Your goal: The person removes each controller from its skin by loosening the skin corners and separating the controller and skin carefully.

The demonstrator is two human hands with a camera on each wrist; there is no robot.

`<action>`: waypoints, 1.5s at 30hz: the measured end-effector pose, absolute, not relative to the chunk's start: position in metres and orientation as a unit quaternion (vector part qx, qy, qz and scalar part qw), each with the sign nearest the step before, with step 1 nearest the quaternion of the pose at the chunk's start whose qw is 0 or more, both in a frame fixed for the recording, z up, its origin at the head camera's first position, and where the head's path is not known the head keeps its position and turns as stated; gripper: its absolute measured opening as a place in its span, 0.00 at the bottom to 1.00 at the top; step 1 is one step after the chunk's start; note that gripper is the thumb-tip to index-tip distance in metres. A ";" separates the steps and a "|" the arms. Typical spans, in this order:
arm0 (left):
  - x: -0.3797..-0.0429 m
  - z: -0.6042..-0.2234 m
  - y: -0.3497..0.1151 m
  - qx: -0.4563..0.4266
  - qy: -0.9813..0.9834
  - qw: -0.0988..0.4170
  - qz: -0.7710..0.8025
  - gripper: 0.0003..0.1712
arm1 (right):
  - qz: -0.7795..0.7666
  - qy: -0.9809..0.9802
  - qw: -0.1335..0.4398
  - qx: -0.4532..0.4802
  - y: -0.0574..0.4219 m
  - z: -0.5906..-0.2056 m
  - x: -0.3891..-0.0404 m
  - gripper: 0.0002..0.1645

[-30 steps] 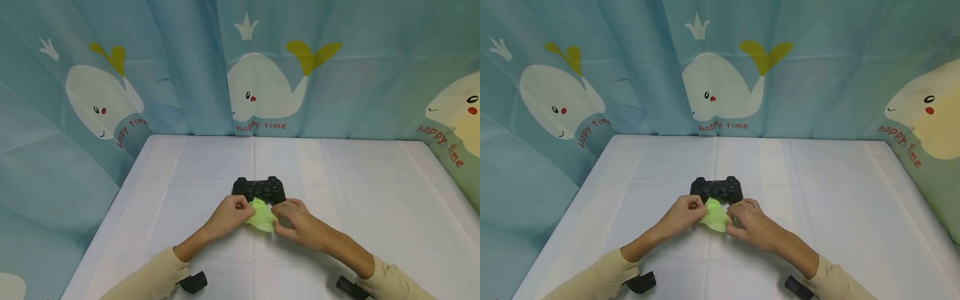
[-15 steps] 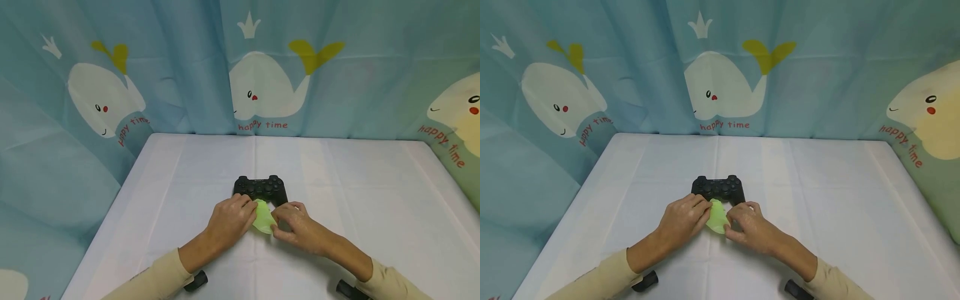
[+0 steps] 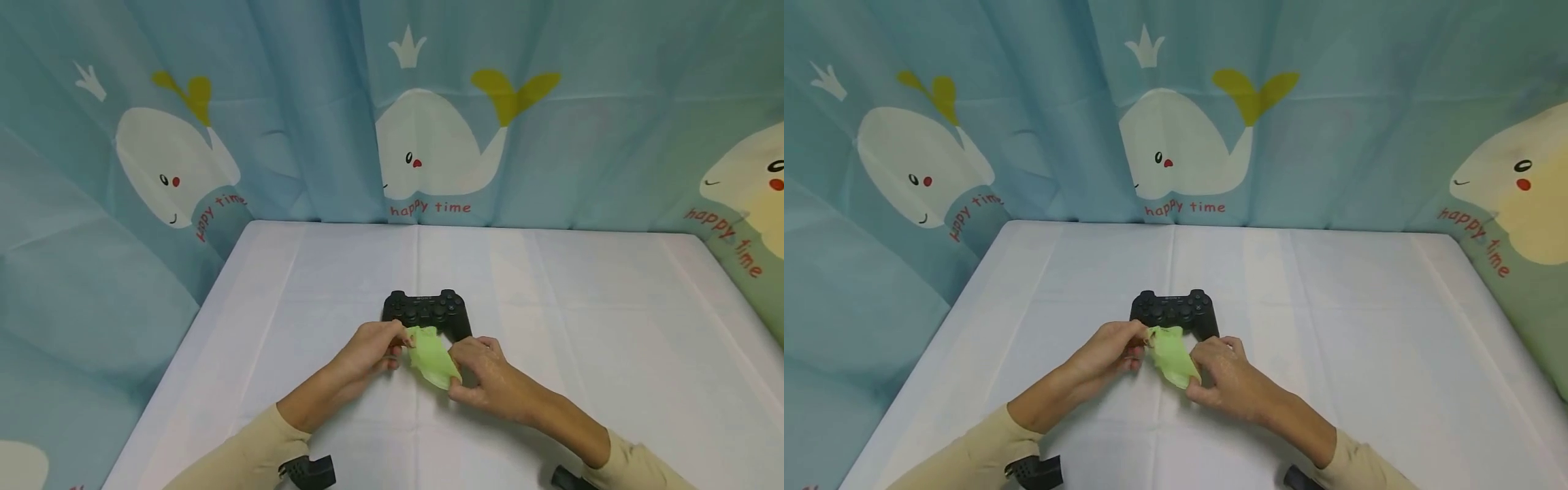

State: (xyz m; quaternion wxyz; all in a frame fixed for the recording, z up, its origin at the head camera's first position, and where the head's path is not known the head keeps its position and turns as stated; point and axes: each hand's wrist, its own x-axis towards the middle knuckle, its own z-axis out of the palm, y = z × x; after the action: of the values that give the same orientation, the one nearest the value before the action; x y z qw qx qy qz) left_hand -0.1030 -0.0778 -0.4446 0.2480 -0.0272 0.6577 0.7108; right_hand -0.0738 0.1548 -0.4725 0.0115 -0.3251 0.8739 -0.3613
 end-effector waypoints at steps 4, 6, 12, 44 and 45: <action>-0.103 -0.443 -0.078 -0.004 0.602 0.306 0.738 0.06 | -0.373 0.871 0.007 -0.319 0.157 -0.475 -0.072 0.17; -0.103 -0.444 -0.079 0.021 0.606 0.328 0.724 0.07 | -0.381 0.866 0.007 -0.325 0.158 -0.475 -0.071 0.17; -0.107 -0.450 -0.082 0.055 0.627 0.350 0.694 0.17 | -0.381 0.856 0.040 -0.347 0.159 -0.476 -0.069 0.16; -0.096 -0.463 -0.066 0.248 0.845 -0.008 0.474 0.08 | -0.504 0.829 0.113 -0.215 0.154 -0.463 -0.081 0.21; -0.096 -0.463 -0.066 0.247 0.838 -0.002 0.486 0.08 | -0.501 0.832 0.111 -0.212 0.154 -0.462 -0.080 0.21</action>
State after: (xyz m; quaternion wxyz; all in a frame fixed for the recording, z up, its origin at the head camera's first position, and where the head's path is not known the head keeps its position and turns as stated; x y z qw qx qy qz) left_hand -0.0956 -0.0660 -0.4630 -0.0023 0.2474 0.8384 0.4856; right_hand -0.0803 0.1537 -0.4620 0.1114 -0.2125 0.8317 -0.5007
